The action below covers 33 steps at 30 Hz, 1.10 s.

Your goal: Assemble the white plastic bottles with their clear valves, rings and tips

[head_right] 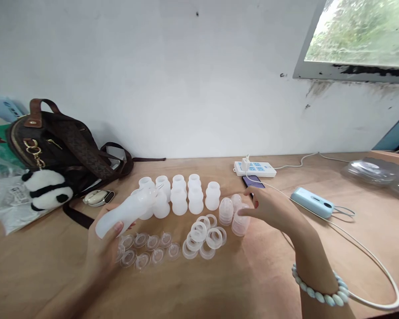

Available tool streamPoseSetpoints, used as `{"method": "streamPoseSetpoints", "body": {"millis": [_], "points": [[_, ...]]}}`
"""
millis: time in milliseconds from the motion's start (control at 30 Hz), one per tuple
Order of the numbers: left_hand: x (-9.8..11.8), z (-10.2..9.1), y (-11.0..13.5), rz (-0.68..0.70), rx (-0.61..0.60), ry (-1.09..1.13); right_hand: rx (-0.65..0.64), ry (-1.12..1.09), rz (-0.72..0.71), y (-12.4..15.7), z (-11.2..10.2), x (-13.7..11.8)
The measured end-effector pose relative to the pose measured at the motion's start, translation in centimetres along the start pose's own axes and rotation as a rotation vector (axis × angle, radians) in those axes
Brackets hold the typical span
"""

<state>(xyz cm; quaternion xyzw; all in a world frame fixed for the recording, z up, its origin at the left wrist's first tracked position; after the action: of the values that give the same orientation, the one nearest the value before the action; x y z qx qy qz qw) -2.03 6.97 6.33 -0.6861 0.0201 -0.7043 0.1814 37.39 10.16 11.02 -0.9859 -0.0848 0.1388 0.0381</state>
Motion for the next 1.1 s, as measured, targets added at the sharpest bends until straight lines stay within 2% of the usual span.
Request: {"method": "streamPoseSetpoints", "body": {"millis": [67,133,167,233,300,367,433,500,567,633,700,833,933,1000,1100], "points": [[0.7,0.0,0.3,0.052,0.009,-0.093,0.168,-0.075,-0.030,0.1,-1.5,-0.9],[1.7,0.2,0.8,0.149,0.014,-0.236,0.307,-0.191,-0.121,0.5,-2.4,-2.9],[2.3,0.5,1.2,0.220,0.013,-0.312,0.332,-0.251,-0.183,0.6,-2.4,-4.1],[3.2,1.2,2.3,0.386,-0.009,-0.443,0.304,-0.330,-0.293,0.8,-1.6,-6.7],[3.7,2.1,3.4,0.528,-0.044,-0.522,0.296,-0.314,-0.317,0.9,-1.1,-7.9],[3.8,3.0,4.4,0.626,-0.103,-0.558,0.363,-0.203,-0.243,0.9,-1.3,-7.2],[4.2,3.8,5.1,0.702,-0.159,-0.568,0.420,-0.034,-0.100,0.8,-1.8,-5.2],[4.8,4.5,5.6,0.770,-0.201,-0.573,0.390,0.122,0.049,0.4,-1.7,-2.9],[5.5,4.8,5.9,0.819,-0.206,-0.578,0.290,0.200,0.140,0.0,-0.9,-1.1],[5.9,4.8,5.9,0.837,-0.191,-0.580,0.212,0.199,0.162,-0.2,-0.2,-0.4],[6.0,4.6,5.9,0.828,-0.181,-0.578,0.211,0.155,0.167,-0.1,-0.2,-0.3],[5.8,4.6,6.0,0.823,-0.195,-0.574,0.398,0.062,0.162,0.8,-2.1,-1.3],[6.1,4.7,6.1,0.833,-0.194,-0.564,0.517,-0.062,0.044,1.4,-2.9,-3.5],[6.4,4.8,6.2,0.847,-0.196,-0.554,0.444,-0.252,-0.105,1.2,-1.6,-5.9],[7.0,5.3,6.6,0.913,-0.212,-0.567,0.117,-0.638,-0.312,1.5,2.8,-10.4]]}}
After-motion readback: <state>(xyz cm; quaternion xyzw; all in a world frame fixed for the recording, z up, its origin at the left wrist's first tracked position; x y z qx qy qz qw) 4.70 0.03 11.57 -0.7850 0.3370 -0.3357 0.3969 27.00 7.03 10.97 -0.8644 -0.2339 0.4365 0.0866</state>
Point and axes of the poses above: each hand's wrist, its own y-axis away from the middle knuckle, its own z-axis out of the palm, x = y × z, the point moved 10 cm from there along -y, towards the middle knuckle, and after that the axes turned 6 degrees about -z, right-handed, at the moved point
